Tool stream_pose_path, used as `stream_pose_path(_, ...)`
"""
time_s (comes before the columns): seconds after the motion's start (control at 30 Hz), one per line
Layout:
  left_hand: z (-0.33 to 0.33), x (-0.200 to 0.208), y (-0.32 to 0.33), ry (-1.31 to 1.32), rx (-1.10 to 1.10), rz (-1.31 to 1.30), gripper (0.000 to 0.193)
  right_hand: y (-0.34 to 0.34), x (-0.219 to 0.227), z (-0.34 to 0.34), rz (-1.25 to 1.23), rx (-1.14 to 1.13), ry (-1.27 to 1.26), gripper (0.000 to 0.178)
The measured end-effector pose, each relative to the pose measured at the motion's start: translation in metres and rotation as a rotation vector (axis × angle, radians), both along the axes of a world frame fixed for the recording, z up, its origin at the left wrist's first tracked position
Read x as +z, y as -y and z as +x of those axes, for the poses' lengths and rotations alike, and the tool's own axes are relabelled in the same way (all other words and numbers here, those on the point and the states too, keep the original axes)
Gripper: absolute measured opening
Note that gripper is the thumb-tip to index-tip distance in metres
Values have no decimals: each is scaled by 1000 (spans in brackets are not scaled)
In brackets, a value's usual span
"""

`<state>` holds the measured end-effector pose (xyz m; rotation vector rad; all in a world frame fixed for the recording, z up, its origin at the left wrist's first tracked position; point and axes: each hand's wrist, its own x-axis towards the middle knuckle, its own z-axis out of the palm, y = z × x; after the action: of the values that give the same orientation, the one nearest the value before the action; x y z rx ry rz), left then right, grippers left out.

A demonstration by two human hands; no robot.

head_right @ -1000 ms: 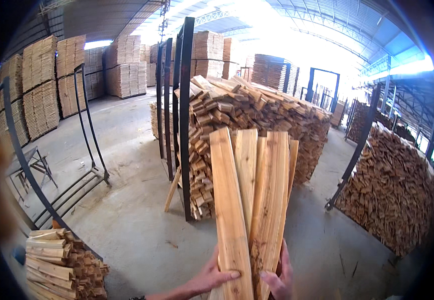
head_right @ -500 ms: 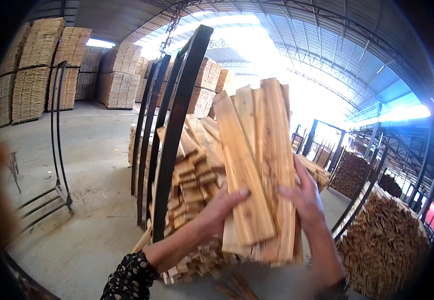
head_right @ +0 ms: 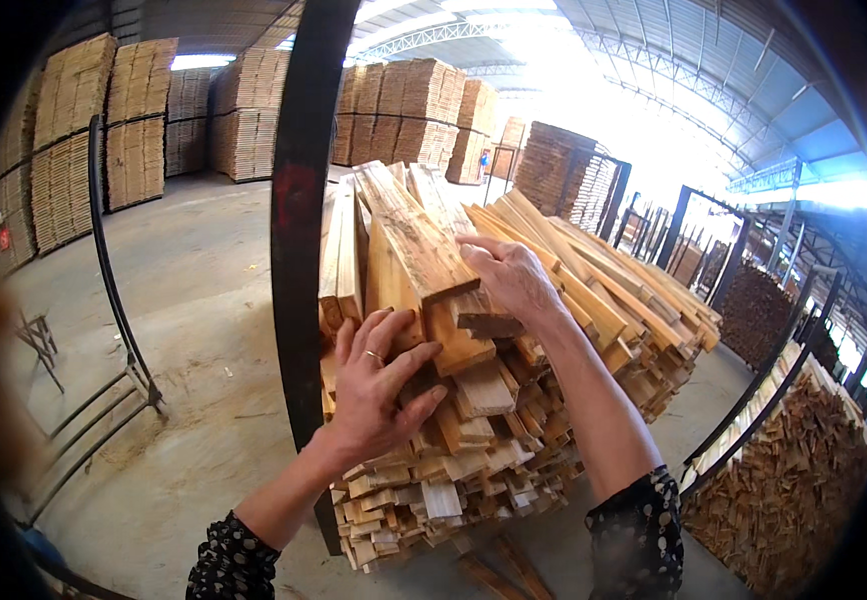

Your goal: The person repeatedly picks up bundles of wooden planks from a pile on the floor and stacks them onto a metal rack. The person moves between the floor pile and the rack multiple times, arranging the planks in neat layers.

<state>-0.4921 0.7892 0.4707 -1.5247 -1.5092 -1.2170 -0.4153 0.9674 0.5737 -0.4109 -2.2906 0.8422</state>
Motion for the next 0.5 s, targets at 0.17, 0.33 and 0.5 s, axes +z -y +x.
stream_pose_path(0.17, -8, -4, 1, -93, -85, 85, 32, 14, -10, 41, 438, -2, -158, 43)
stream_pose_path(0.33, -15, -15, 24, -136, 22, 63, 28, 89, -73, 105, 859, 79, -370, 29)
stream_pose_path(0.5, -15, -10, 25, -158, -16, 106, 29, 114, -178, 147, 670, 301, -290, 25)
